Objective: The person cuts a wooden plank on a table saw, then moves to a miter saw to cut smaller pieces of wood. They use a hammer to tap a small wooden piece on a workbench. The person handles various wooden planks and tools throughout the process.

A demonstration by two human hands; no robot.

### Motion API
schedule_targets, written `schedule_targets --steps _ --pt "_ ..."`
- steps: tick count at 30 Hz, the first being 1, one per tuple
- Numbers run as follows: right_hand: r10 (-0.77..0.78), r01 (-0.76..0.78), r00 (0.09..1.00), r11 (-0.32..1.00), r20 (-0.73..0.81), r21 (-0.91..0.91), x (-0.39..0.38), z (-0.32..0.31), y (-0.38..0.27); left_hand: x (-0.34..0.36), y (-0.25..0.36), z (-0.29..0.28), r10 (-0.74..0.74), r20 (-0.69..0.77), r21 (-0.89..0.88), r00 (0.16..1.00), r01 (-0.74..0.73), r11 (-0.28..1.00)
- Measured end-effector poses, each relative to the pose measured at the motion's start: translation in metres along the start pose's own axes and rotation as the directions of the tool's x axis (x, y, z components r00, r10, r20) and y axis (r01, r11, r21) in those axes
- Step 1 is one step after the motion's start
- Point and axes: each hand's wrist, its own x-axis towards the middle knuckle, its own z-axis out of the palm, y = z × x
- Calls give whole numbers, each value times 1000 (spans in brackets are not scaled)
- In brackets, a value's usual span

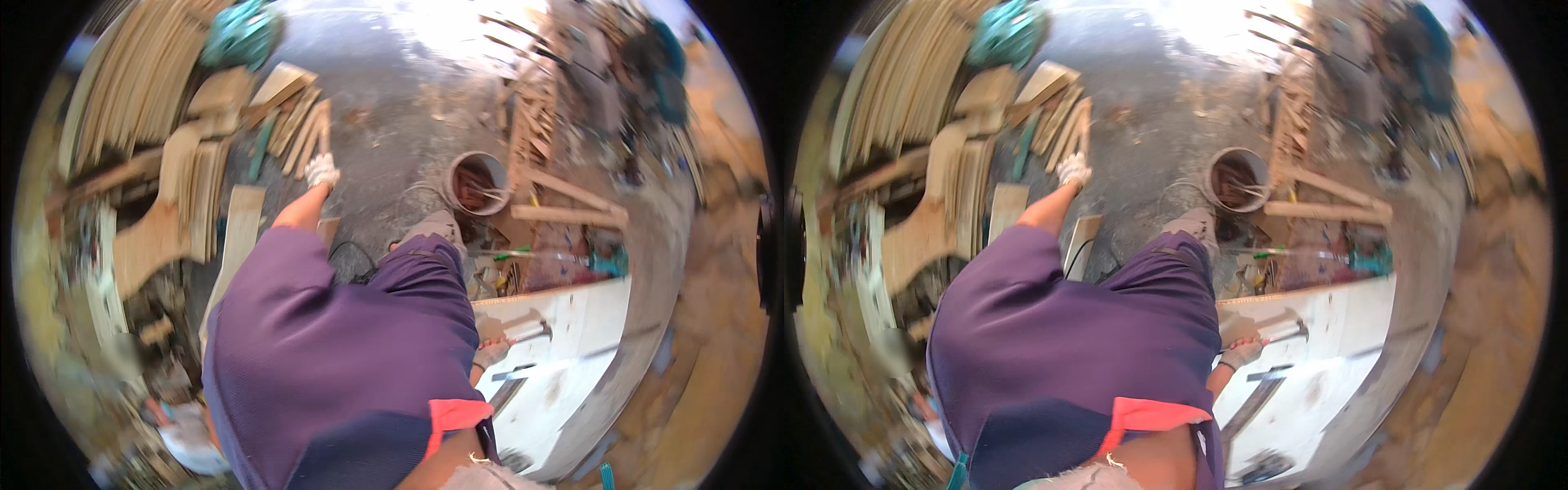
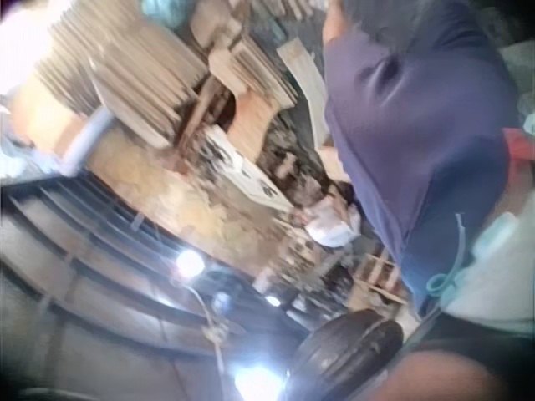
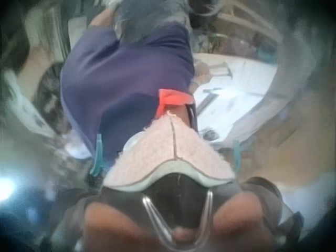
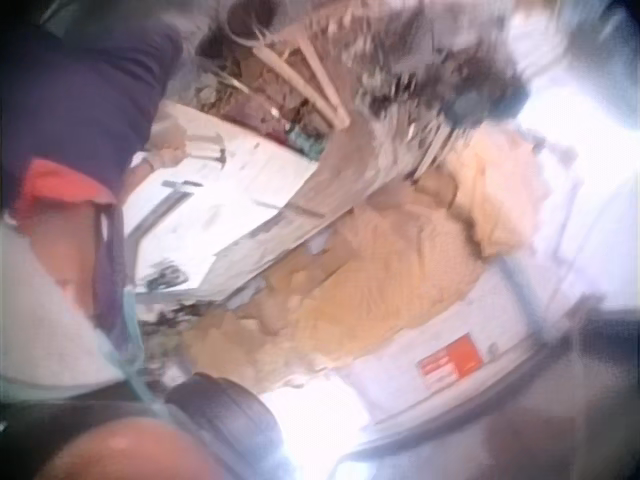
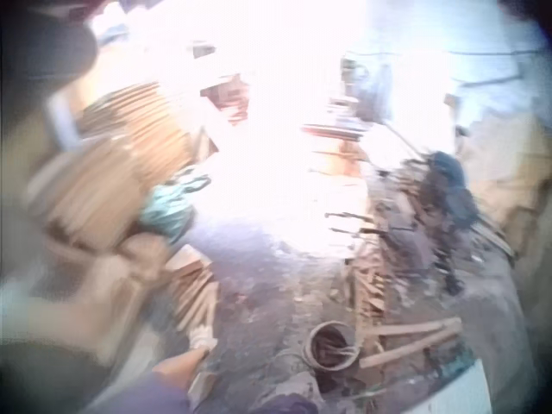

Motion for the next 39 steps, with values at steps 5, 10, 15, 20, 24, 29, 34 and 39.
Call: schedule_targets --steps 5,10,15,20,24,29,34,39 --pt "-117 117 986 993 -121 -2 -1 1 17 -42 149 -5 685 85 -131 724 -673 728" --pt "-215 244 944 966 -252 91 -6 11 30 -132 313 -41 981 -121 -189 -152 -966 -173" --pt "-223 311 902 930 -371 196 -13 19 37 -187 447 -69 978 -209 -39 19 -999 11" --pt "-315 431 863 867 -395 251 -13 23 44 -182 514 -60 954 185 42 237 -971 234" --pt "-391 485 799 868 -456 108 -17 27 38 -166 531 -62 945 229 -63 233 -965 253" --pt "-444 502 776 865 -448 14 -31 32 26 -165 497 -80 898 211 -306 386 -846 436" --pt "-475 528 736 849 -482 -31 -28 31 31 -184 434 -84 957 285 -332 55 -931 153" --pt "-358 481 815 856 -455 189 -19 26 42 -208 404 -66 711 664 -305 -232 -952 -26"
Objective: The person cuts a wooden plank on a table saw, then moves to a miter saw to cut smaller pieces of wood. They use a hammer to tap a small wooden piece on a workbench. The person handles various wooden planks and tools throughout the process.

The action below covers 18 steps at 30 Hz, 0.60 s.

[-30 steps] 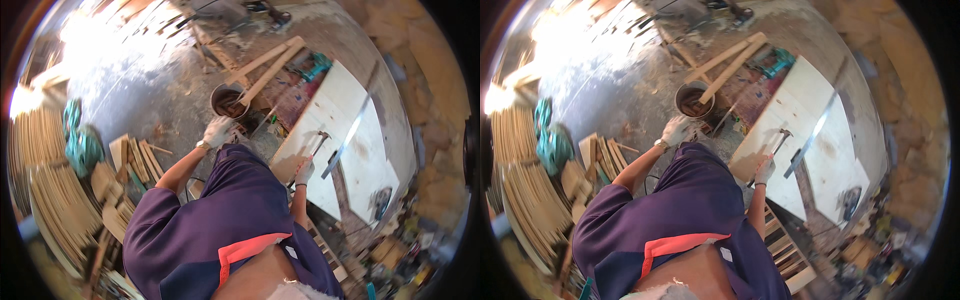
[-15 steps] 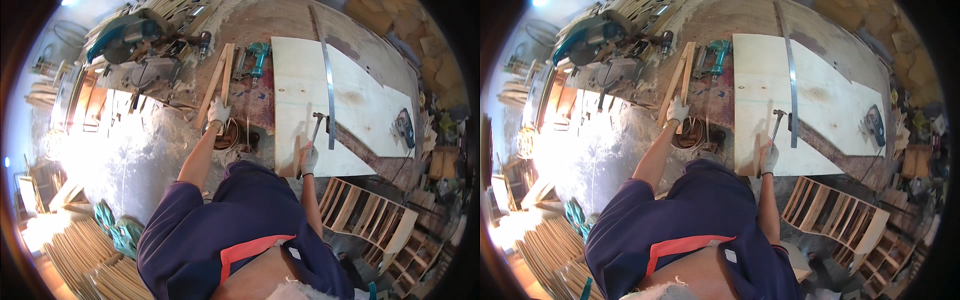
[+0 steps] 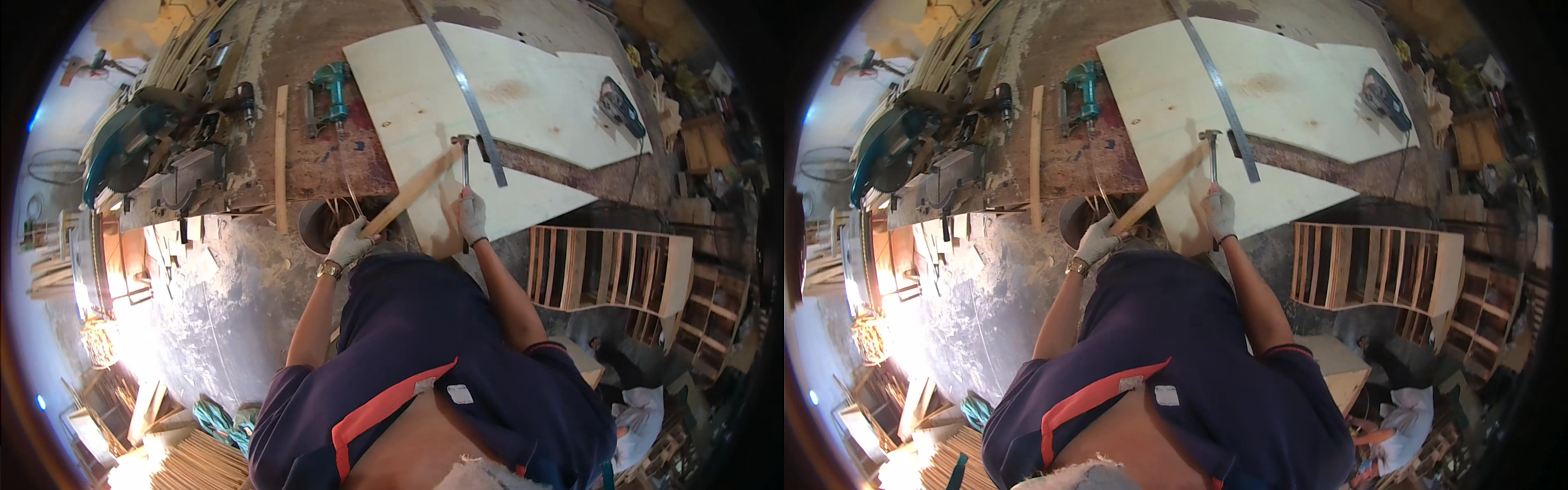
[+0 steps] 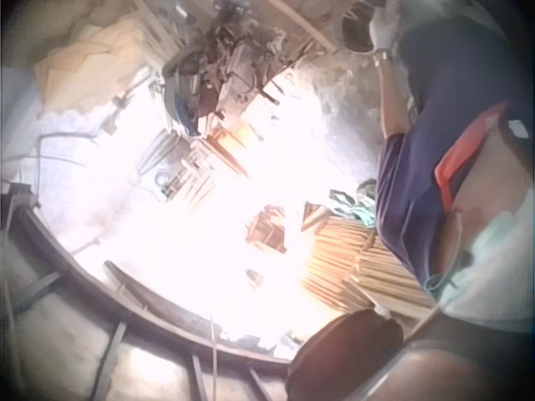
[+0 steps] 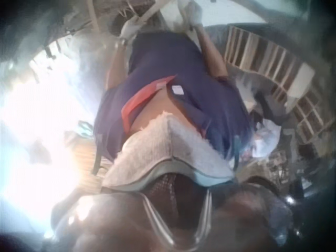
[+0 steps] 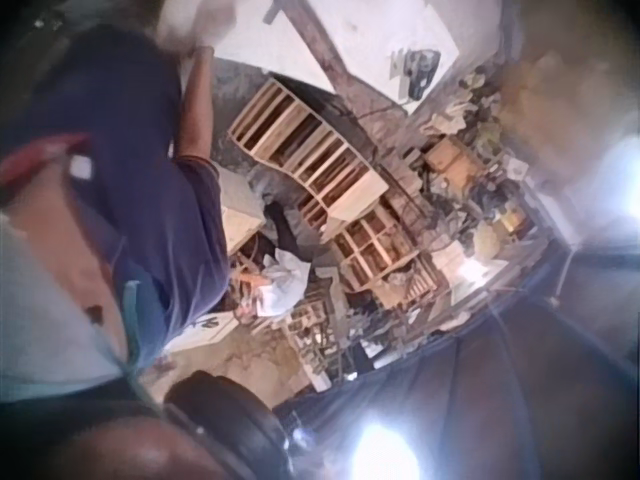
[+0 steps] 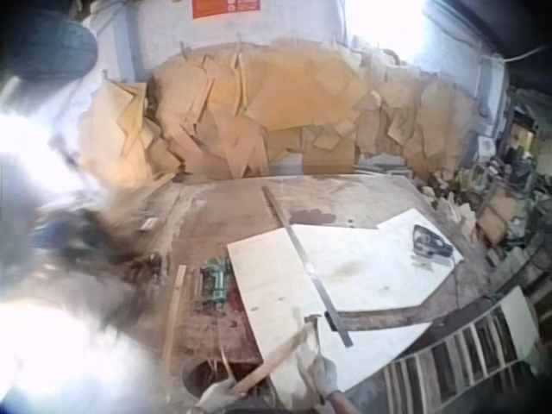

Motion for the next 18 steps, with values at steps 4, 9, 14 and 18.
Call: schedule_targets --steps 4,9,14,18 --pt "-204 187 979 938 -28 -292 -6 -5 -25 2 6 20 143 57 93 988 -148 985" --pt "-304 278 953 871 1 -405 -33 -25 -80 -3 4 19 125 98 36 987 -129 991" --pt "-333 239 943 730 -27 -640 -64 -55 -73 -2 5 18 112 140 96 984 -126 987" --pt "-42 1 998 688 -38 -725 -73 -76 -58 1 5 18 119 150 136 982 -140 981"
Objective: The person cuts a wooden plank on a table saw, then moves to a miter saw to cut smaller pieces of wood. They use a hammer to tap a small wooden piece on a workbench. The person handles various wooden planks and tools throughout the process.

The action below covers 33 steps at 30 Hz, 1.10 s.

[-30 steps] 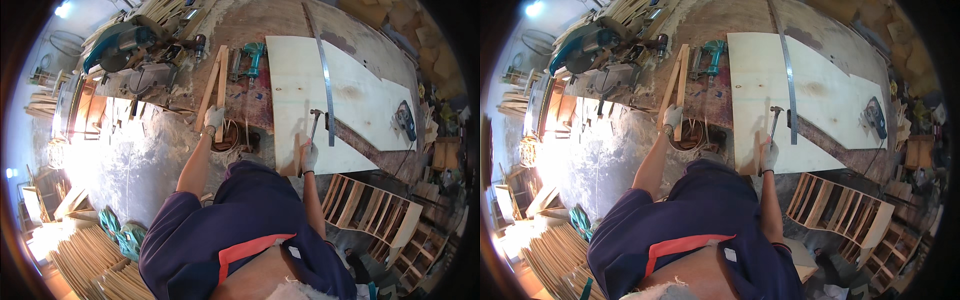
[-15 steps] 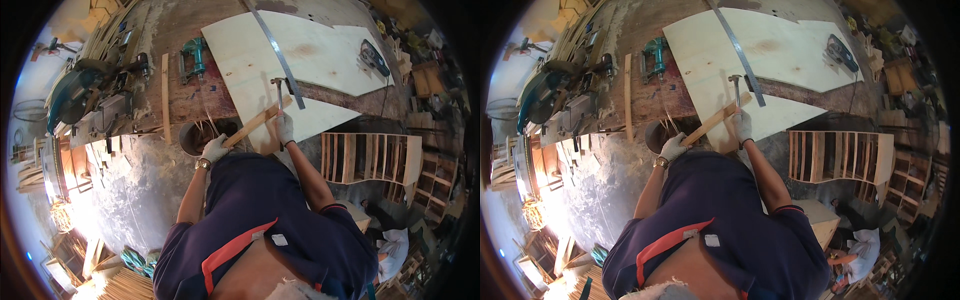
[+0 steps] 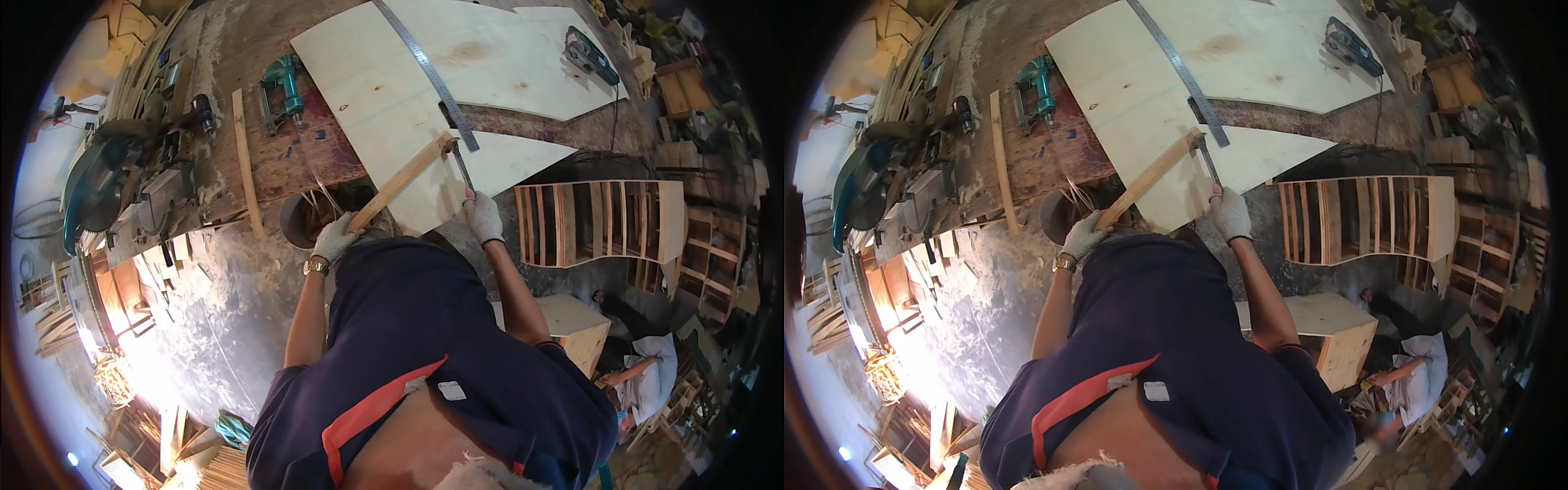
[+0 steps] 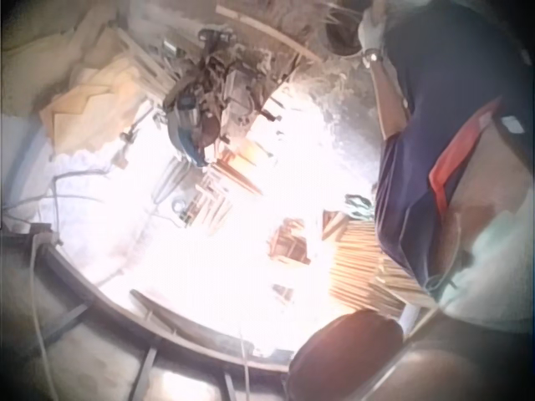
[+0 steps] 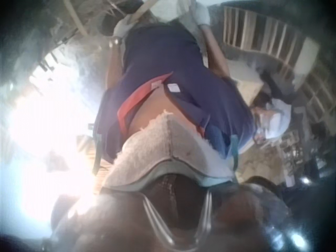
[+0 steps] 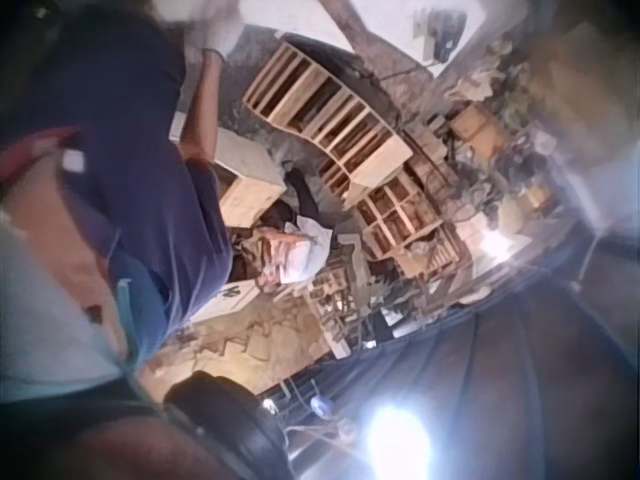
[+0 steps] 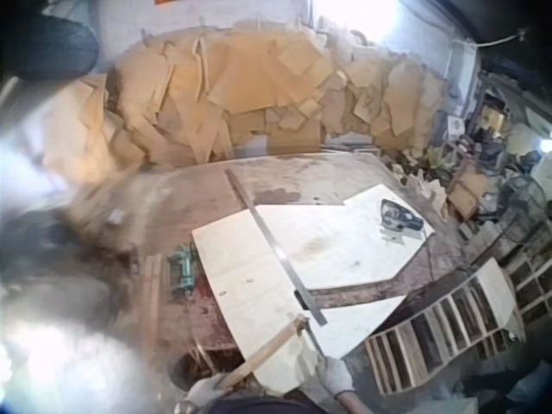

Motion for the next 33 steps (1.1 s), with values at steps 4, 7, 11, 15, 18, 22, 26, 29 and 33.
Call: schedule_targets --steps 4,7,11,15,18,22,26,29,33 --pt "13 -10 997 999 -74 44 -13 -2 2 -1 -1 1 22 3 -52 1000 -22 998" --pt "21 -22 992 1000 -123 -5 -15 9 -5 -3 -1 3 9 -8 -78 1000 -10 997" --pt "71 -73 997 993 -22 -98 -7 21 -6 -2 -4 7 25 -48 -56 999 -28 998" --pt "153 -153 988 985 -5 -80 -11 22 -6 1 -14 15 18 -60 -129 998 -26 991" --pt "144 -144 990 988 -5 -61 -13 20 -10 4 -17 19 12 -71 -179 997 -24 984" --pt "46 -37 995 994 -85 100 -10 13 -12 7 -6 13 -36 -112 -317 993 -1 948" --pt "28 -11 996 981 -88 193 -10 9 -10 27 30 -1 -96 -186 -425 978 8 905" --pt "-28 52 994 974 -110 222 -15 12 -13 58 63 -6 54 -334 -394 941 -191 899" --pt "-40 58 997 949 -64 310 -21 17 -17 89 94 -4 74 -254 89 964 -53 995"
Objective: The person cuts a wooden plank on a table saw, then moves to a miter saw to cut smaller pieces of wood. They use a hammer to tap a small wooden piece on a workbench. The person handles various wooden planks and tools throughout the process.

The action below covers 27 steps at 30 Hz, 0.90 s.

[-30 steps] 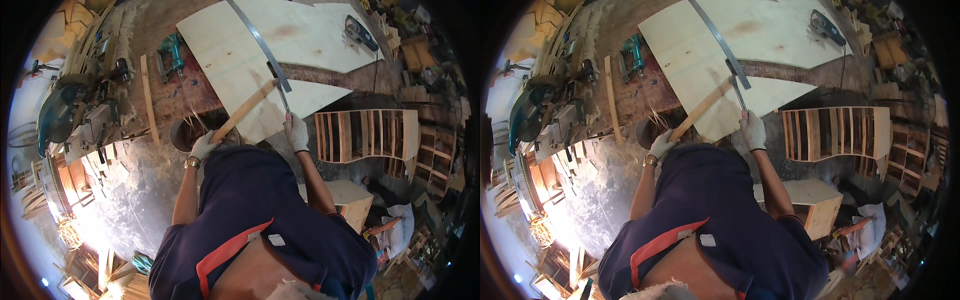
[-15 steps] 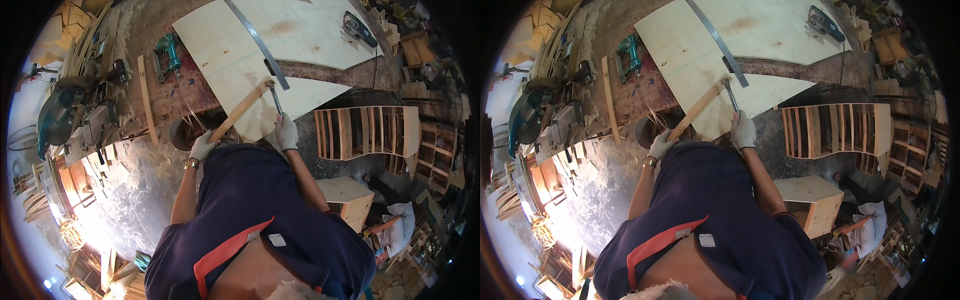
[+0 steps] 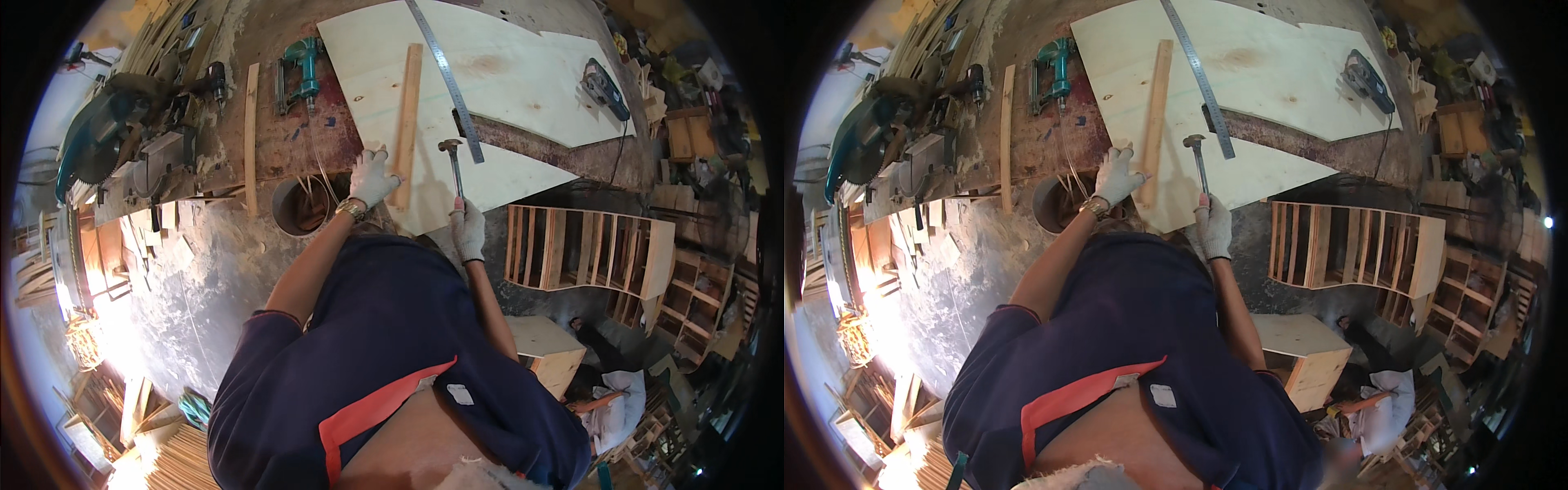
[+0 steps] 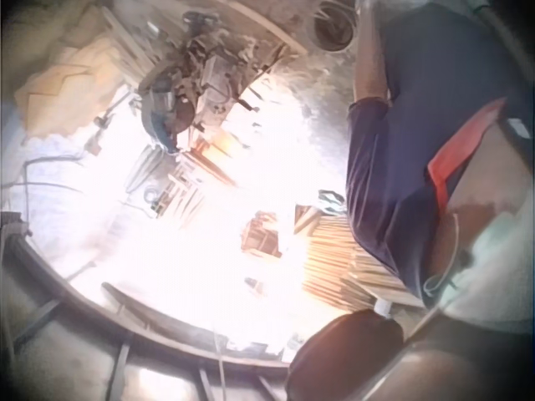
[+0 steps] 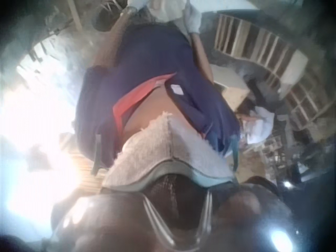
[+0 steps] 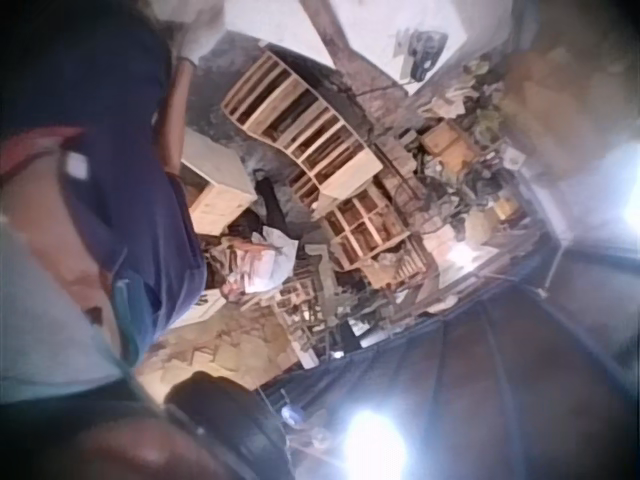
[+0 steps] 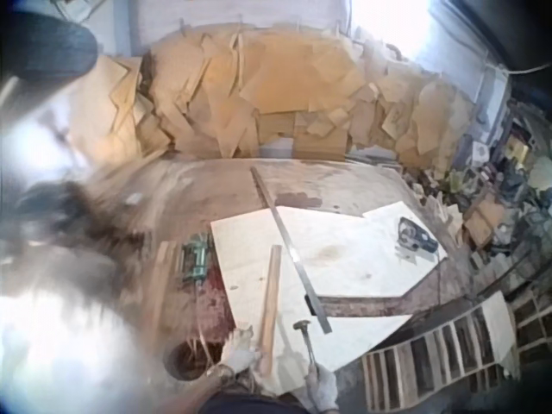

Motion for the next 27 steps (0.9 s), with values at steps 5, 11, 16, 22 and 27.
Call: schedule_targets --steps 5,11,16,22,27 --pt "-19 23 998 997 52 -76 3 3 -11 7 7 28 0 -37 238 999 8 971" --pt "-82 81 996 996 -44 -28 21 -1 -50 18 5 35 -79 -31 105 996 82 991" --pt "-83 97 980 993 -184 72 28 6 -42 21 28 50 -94 -46 263 995 102 959" --pt "57 -24 992 962 115 -271 24 11 4 22 22 61 -32 -100 282 994 59 958" --pt "-12 15 1000 993 26 -120 30 -13 -4 24 18 67 -43 -84 294 996 66 954"
